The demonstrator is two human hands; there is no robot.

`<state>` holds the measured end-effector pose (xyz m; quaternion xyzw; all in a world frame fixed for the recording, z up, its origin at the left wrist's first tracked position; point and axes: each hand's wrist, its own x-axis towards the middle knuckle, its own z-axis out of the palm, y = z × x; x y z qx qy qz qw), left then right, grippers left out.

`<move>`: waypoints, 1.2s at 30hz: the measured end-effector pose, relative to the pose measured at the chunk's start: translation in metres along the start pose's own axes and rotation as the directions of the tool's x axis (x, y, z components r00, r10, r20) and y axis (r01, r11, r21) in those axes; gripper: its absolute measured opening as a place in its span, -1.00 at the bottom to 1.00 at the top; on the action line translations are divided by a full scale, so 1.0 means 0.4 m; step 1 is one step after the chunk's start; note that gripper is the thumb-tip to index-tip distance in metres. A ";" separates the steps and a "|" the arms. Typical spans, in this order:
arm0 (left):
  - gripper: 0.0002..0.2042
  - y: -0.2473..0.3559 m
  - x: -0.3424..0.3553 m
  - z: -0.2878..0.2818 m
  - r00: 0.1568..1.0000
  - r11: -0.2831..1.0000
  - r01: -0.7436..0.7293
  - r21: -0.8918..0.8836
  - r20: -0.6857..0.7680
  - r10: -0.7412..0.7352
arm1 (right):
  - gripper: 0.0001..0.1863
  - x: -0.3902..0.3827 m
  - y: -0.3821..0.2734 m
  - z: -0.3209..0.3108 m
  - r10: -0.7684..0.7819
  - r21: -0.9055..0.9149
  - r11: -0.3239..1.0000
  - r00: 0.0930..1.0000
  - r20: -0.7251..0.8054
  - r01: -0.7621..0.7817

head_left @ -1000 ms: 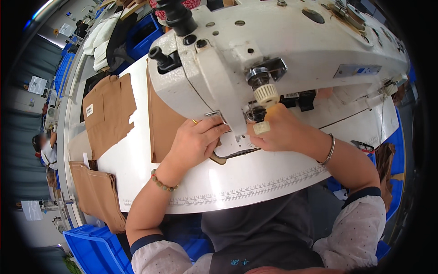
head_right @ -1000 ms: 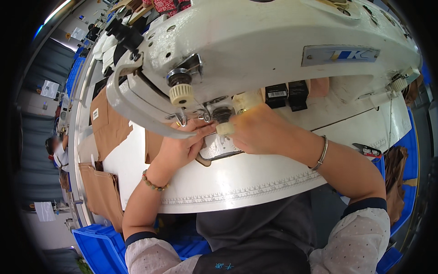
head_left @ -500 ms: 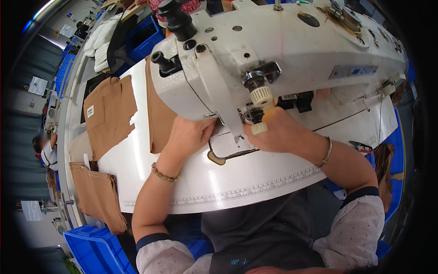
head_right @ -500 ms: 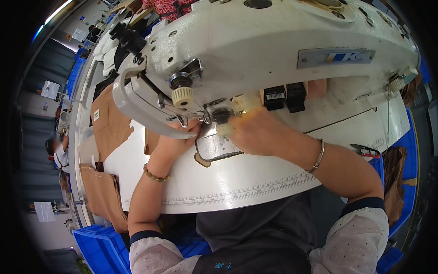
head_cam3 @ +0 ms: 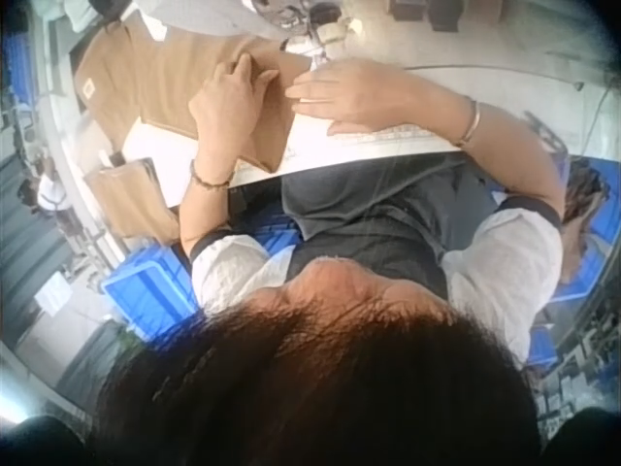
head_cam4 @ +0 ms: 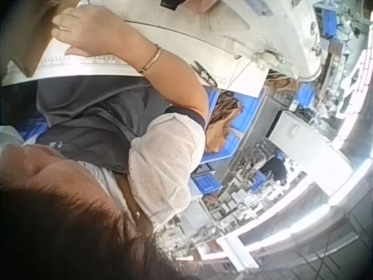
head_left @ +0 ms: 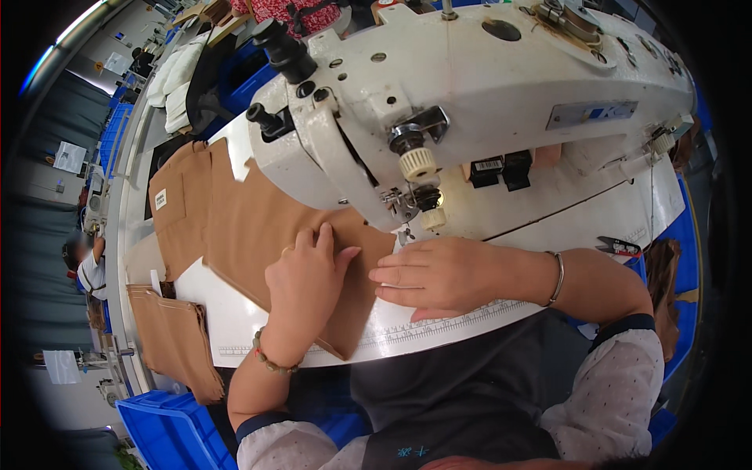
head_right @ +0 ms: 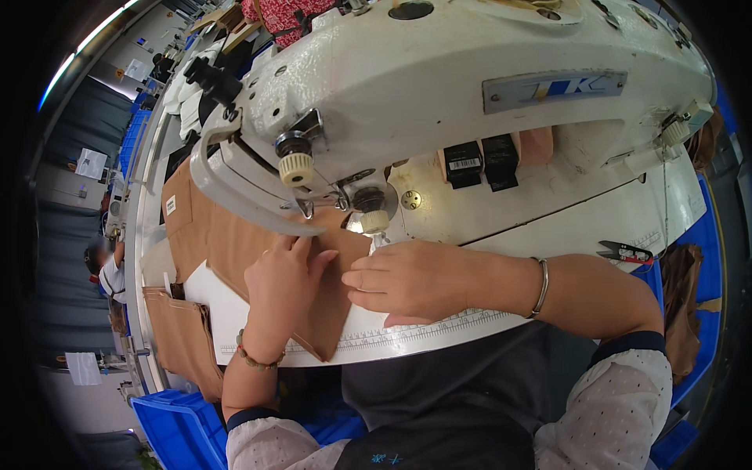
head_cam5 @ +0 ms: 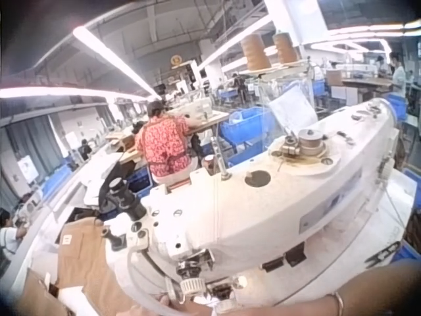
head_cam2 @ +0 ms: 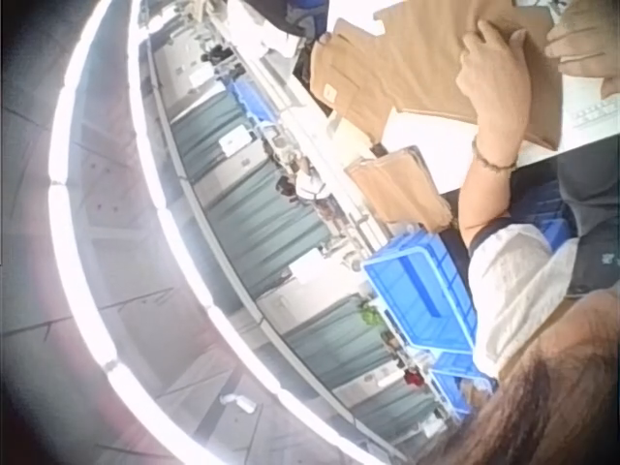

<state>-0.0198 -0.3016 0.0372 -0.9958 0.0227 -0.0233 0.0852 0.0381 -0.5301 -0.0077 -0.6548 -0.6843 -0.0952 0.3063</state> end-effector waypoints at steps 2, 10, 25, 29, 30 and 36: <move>-0.59 0.008 -0.004 -0.019 0.996 0.999 0.014 0.048 0.089 -0.019 | -0.50 -0.003 -0.006 0.000 -0.005 -0.045 0.999 0.996 0.094 0.009; -0.81 -0.023 0.090 0.038 0.949 0.751 -0.305 -0.585 -0.120 0.292 | -0.71 0.005 -0.004 0.037 -0.107 -0.244 0.966 0.993 -0.049 0.092; -0.88 0.018 0.121 0.073 0.994 0.680 -0.082 -0.728 -0.008 0.111 | -0.71 -0.022 0.002 0.036 -0.066 -0.357 0.932 0.998 0.018 0.068; -0.83 0.019 0.130 0.062 0.995 0.677 -0.077 -0.732 -0.008 0.104 | -0.72 -0.021 0.004 0.032 -0.073 -0.369 0.926 0.997 0.018 0.075; -0.81 0.022 0.129 0.057 0.995 0.691 -0.092 -0.717 -0.039 0.093 | -0.72 -0.021 0.004 0.031 -0.071 -0.365 0.928 0.997 0.020 0.074; -0.77 0.033 0.149 0.062 0.994 0.664 -0.106 -0.740 -0.094 0.054 | -0.83 -0.021 0.030 0.036 -0.150 -0.426 0.900 0.983 -0.107 0.091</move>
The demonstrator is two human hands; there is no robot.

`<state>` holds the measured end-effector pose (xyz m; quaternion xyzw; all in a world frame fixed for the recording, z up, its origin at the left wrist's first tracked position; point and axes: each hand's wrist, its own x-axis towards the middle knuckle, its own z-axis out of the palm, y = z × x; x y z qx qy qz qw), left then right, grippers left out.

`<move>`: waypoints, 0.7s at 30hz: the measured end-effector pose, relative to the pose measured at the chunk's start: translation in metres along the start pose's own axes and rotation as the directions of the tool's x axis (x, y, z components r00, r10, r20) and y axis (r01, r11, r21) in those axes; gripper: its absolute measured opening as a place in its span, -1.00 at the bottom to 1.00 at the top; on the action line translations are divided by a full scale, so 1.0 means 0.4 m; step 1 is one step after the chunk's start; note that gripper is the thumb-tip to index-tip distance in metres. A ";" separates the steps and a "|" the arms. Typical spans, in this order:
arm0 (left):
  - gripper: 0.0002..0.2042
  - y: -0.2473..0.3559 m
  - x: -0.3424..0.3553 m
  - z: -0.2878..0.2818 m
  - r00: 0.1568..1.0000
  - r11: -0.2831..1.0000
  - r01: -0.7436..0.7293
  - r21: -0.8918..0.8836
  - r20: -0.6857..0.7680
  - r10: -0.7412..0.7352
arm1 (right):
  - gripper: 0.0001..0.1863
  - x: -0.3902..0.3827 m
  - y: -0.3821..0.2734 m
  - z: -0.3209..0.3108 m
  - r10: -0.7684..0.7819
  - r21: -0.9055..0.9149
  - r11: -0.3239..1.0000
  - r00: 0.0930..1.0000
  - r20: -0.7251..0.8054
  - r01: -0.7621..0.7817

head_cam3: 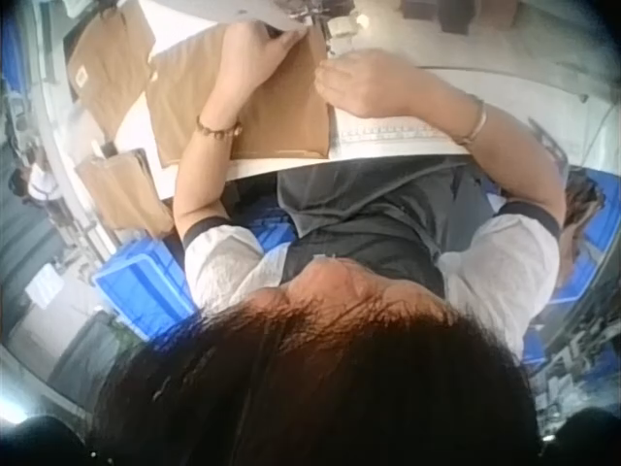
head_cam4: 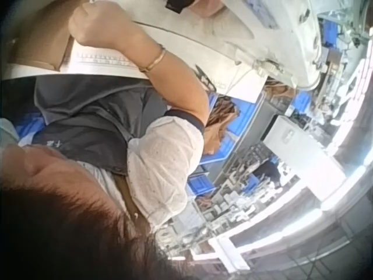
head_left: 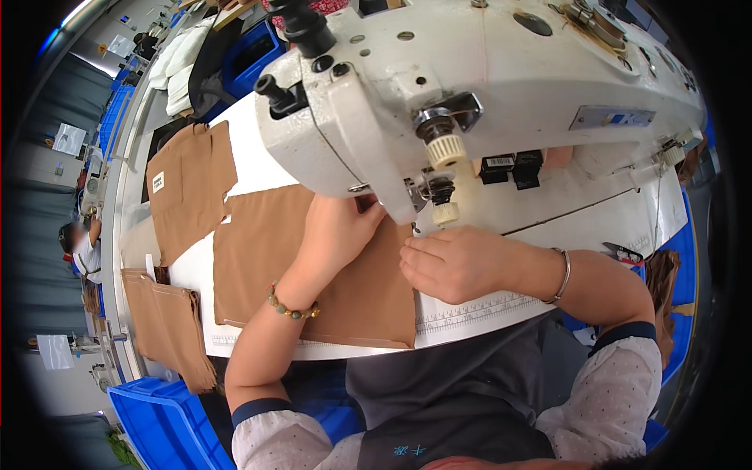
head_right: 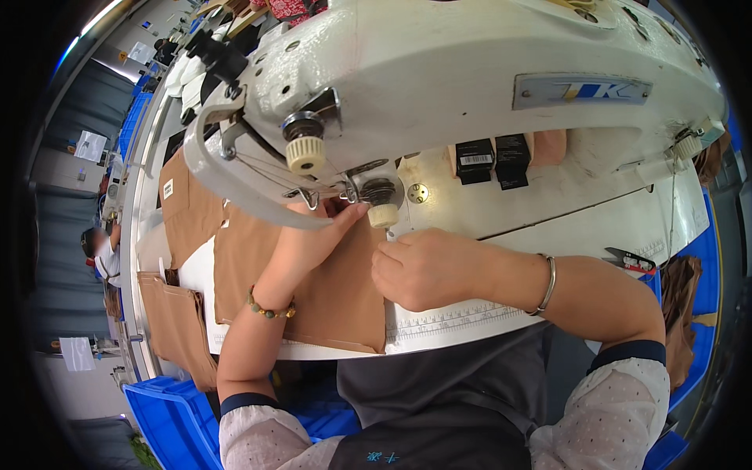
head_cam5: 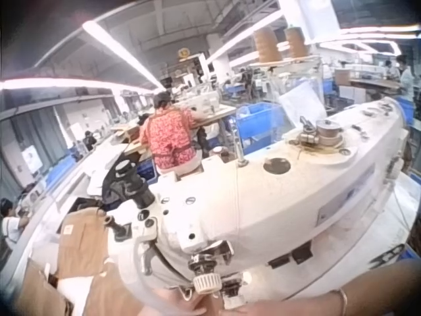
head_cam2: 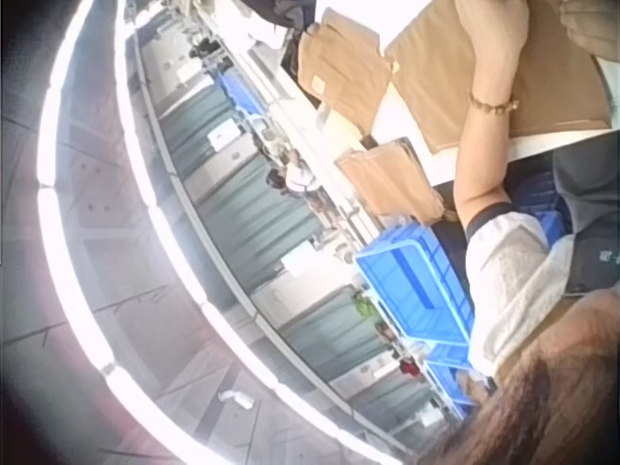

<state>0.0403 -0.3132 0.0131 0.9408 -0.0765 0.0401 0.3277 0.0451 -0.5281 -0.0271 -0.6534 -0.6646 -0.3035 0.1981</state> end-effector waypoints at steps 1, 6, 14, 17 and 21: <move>-0.79 0.001 0.003 0.002 0.999 0.999 -0.017 -0.036 -0.028 0.016 | -0.82 -0.002 0.003 0.000 0.016 0.004 1.000 1.000 -0.018 -0.016; -0.81 -0.009 0.016 0.004 0.999 0.999 0.035 0.015 0.003 -0.035 | -0.81 0.000 0.017 -0.012 0.026 0.012 1.000 0.999 0.021 -0.027; -0.79 -0.023 0.028 0.013 1.000 0.997 0.017 0.070 -0.001 -0.017 | -0.80 0.004 0.029 -0.025 0.046 0.043 0.998 0.999 0.030 -0.047; -0.78 -0.015 0.023 0.011 0.996 0.996 0.090 -0.017 0.013 -0.090 | -0.80 0.005 0.027 -0.031 0.067 0.079 0.994 0.997 0.046 -0.070; -0.78 -0.012 0.018 0.012 0.994 0.994 0.105 -0.019 -0.008 -0.106 | -0.82 0.003 0.031 -0.033 0.072 0.047 0.996 0.995 0.070 -0.075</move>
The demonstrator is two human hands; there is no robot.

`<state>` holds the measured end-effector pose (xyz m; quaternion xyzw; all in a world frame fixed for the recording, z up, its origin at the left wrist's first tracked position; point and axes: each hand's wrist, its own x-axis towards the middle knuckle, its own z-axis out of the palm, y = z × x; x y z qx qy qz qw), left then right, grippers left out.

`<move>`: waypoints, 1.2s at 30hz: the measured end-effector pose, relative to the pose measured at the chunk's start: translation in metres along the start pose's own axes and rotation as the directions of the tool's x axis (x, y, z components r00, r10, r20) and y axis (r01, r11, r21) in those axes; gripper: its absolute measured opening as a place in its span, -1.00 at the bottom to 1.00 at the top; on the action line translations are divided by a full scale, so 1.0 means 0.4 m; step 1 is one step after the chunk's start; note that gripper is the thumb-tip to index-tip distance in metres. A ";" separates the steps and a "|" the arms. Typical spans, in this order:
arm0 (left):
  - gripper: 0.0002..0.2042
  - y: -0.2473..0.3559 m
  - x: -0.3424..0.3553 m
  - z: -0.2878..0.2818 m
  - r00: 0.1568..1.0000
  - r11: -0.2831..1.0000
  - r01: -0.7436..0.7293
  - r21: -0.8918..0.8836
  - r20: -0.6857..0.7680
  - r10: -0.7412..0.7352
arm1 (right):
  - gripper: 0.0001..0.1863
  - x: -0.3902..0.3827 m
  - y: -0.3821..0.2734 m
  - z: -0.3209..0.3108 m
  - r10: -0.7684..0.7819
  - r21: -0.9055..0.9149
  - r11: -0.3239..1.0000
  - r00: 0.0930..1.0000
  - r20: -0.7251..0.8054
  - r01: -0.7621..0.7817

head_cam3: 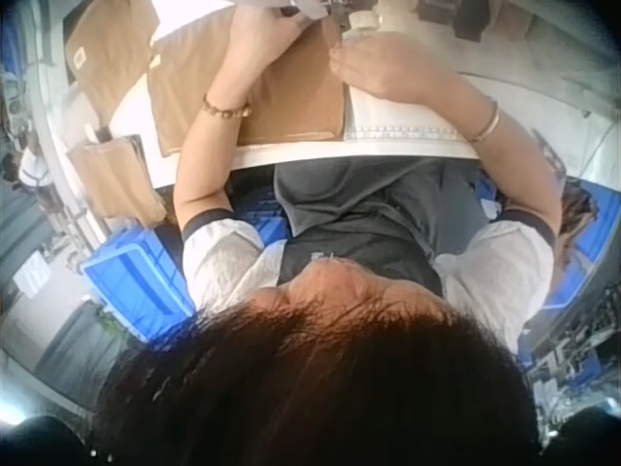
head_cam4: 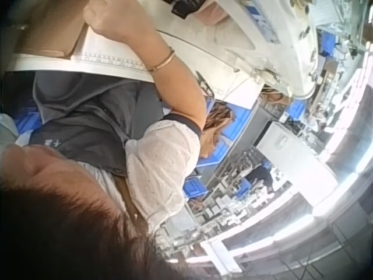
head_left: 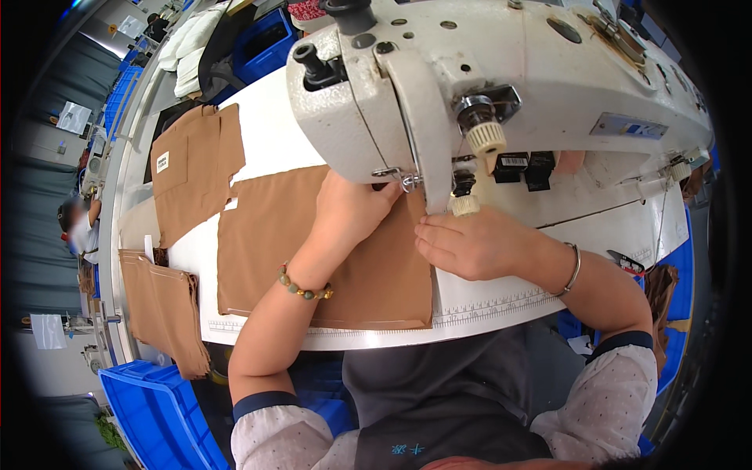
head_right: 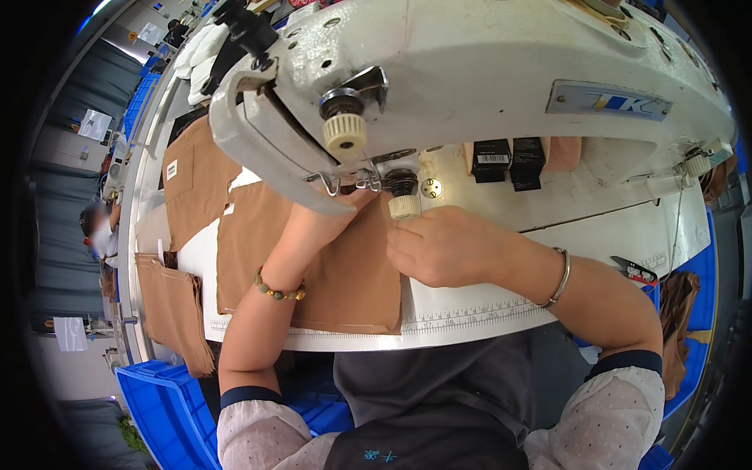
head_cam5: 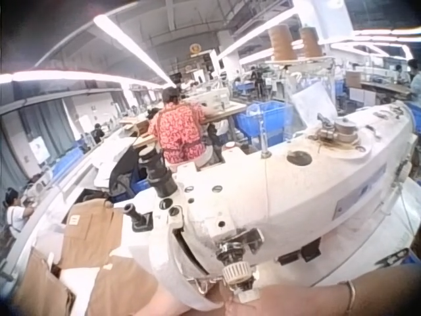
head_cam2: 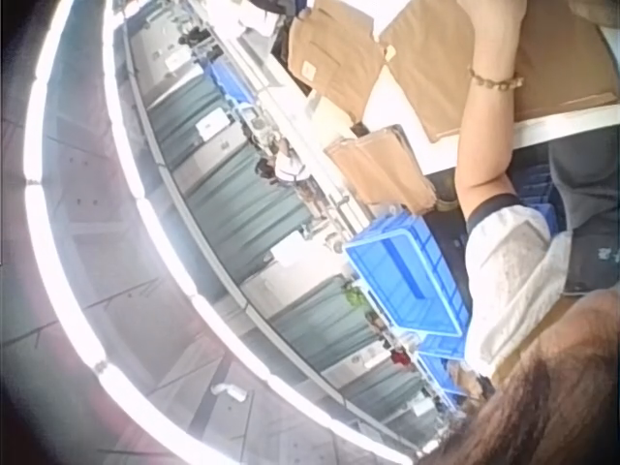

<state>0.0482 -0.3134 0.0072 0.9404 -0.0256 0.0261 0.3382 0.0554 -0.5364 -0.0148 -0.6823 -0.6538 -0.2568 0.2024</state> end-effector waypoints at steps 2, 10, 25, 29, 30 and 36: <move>-0.78 0.002 -0.004 0.000 1.000 1.000 0.017 -0.010 0.008 -0.017 | -0.84 -0.002 0.000 0.006 0.008 0.004 1.000 1.000 0.009 -0.008; -0.51 0.042 -0.178 -0.087 0.970 0.980 -0.178 -0.094 0.149 0.191 | -0.73 -0.007 -0.126 -0.052 -0.006 0.164 0.986 0.979 0.205 -0.029; -0.94 0.073 -0.392 -0.007 0.646 0.623 -0.521 0.584 -0.208 0.735 | -0.79 0.007 -0.215 -0.063 0.239 0.150 0.966 0.950 -0.202 -0.211; -0.89 0.070 -0.389 -0.024 0.622 0.573 -0.570 0.589 -0.147 0.769 | -0.79 0.006 -0.219 -0.070 0.246 0.158 0.963 0.952 -0.180 -0.219; -0.85 0.070 -0.387 -0.031 0.619 0.561 -0.602 0.569 -0.112 0.777 | -0.79 0.005 -0.221 -0.072 0.250 0.160 0.961 0.952 -0.175 -0.223; -0.86 0.061 -0.374 -0.033 0.593 0.547 -0.663 0.511 -0.086 0.800 | -0.75 -0.004 -0.224 -0.076 0.258 0.157 0.959 0.955 -0.144 -0.235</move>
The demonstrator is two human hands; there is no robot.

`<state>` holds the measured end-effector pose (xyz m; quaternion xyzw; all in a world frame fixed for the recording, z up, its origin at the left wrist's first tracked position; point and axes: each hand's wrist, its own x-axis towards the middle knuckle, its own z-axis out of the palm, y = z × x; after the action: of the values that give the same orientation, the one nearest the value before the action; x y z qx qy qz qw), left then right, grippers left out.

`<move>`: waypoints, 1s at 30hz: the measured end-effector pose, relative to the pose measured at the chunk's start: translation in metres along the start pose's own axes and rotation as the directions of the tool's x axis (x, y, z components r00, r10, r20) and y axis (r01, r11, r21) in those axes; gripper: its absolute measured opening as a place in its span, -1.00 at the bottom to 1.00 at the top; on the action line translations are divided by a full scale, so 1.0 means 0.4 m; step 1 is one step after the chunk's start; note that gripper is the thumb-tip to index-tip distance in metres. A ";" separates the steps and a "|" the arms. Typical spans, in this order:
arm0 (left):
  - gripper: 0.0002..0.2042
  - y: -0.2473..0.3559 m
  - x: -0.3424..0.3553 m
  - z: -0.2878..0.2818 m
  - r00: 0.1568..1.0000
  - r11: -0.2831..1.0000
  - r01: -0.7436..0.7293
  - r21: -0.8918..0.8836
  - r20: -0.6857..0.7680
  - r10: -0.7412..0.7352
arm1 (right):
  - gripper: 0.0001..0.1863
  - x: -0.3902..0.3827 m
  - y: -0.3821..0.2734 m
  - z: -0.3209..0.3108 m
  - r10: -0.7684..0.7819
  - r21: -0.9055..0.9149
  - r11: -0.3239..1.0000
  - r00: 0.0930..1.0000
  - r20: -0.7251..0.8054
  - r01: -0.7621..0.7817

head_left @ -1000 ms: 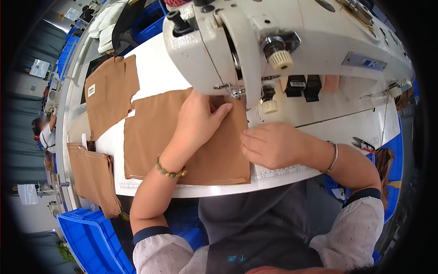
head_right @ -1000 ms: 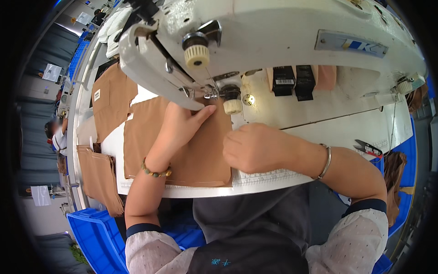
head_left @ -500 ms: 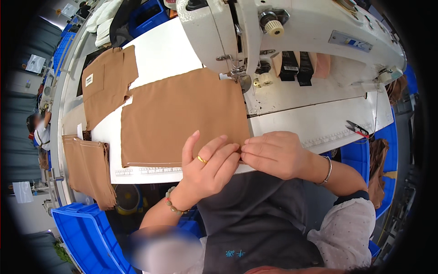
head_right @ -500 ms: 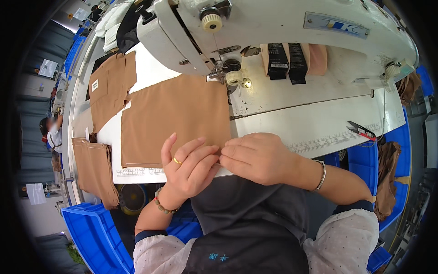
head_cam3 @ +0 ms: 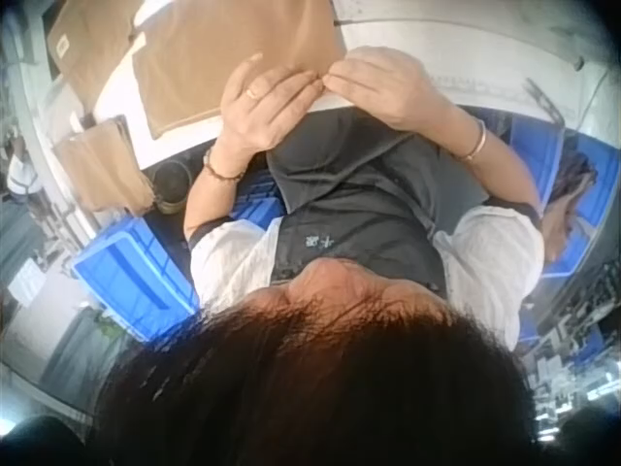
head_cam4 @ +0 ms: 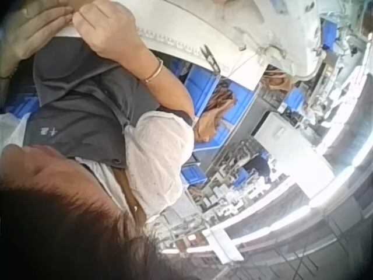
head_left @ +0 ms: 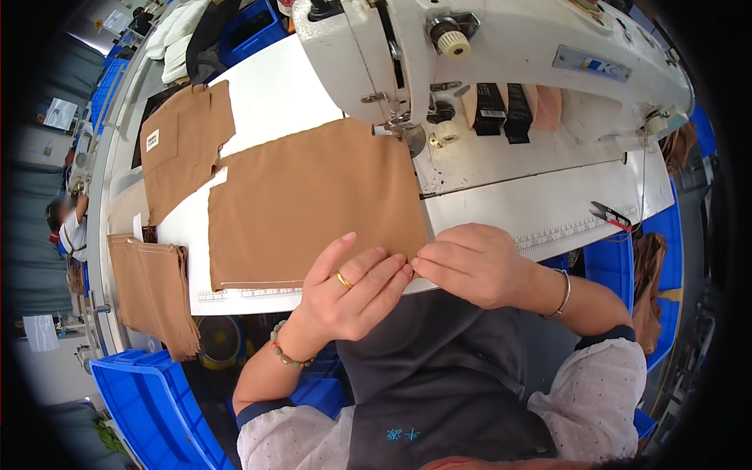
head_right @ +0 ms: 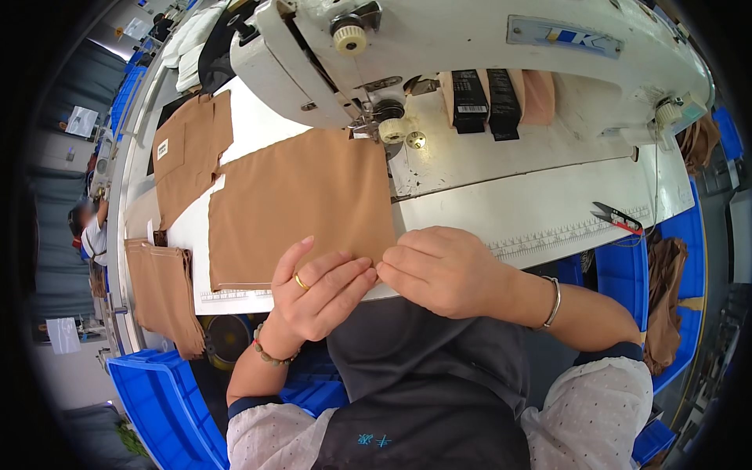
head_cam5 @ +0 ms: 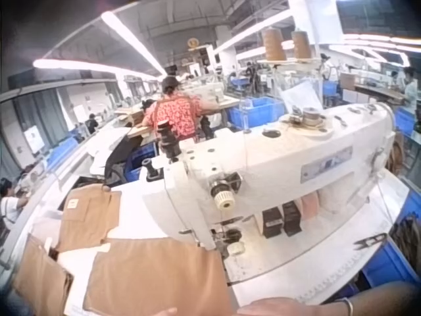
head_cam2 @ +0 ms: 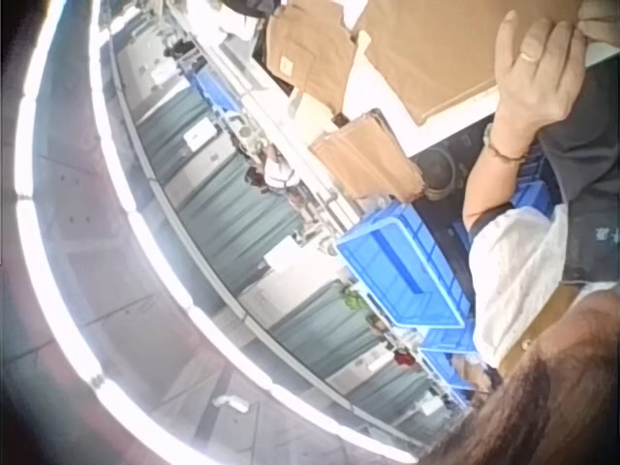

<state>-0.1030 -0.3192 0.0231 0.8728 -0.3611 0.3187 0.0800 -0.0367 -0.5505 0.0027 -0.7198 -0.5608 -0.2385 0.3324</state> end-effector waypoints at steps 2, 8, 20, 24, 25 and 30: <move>-0.86 -0.002 -0.001 0.006 1.000 1.000 -0.009 -0.005 0.001 0.009 | -0.71 -0.007 -0.002 0.001 0.008 0.010 1.000 1.000 0.013 -0.008; -0.86 0.000 -0.008 0.009 0.999 0.999 -0.030 -0.020 0.041 0.031 | -0.75 -0.015 -0.017 -0.009 -0.112 -0.125 0.985 0.991 0.070 0.120; -0.81 -0.010 0.016 0.026 0.982 0.942 0.108 -0.317 0.179 -0.052 | -0.81 -0.030 0.001 -0.015 -0.221 -0.168 0.951 0.949 0.226 0.261; -0.63 -0.018 0.046 0.016 0.862 0.875 0.374 -0.306 0.462 -0.207 | -0.86 -0.034 0.010 -0.003 -0.234 -0.115 0.956 0.939 0.254 0.269; -0.63 -0.022 0.055 0.025 0.862 0.876 0.377 -0.302 0.461 -0.212 | -0.89 -0.032 0.011 0.000 -0.243 -0.127 0.953 0.944 0.223 0.275; -0.51 -0.026 0.049 0.065 0.886 0.926 0.294 -0.235 0.431 -0.171 | -0.85 -0.029 0.016 -0.006 -0.261 -0.156 0.942 0.942 0.213 0.296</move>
<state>-0.0726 -0.3324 0.0157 0.9350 -0.3045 0.0628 0.1707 -0.0335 -0.5607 -0.0055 -0.6801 -0.6616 -0.2651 0.1718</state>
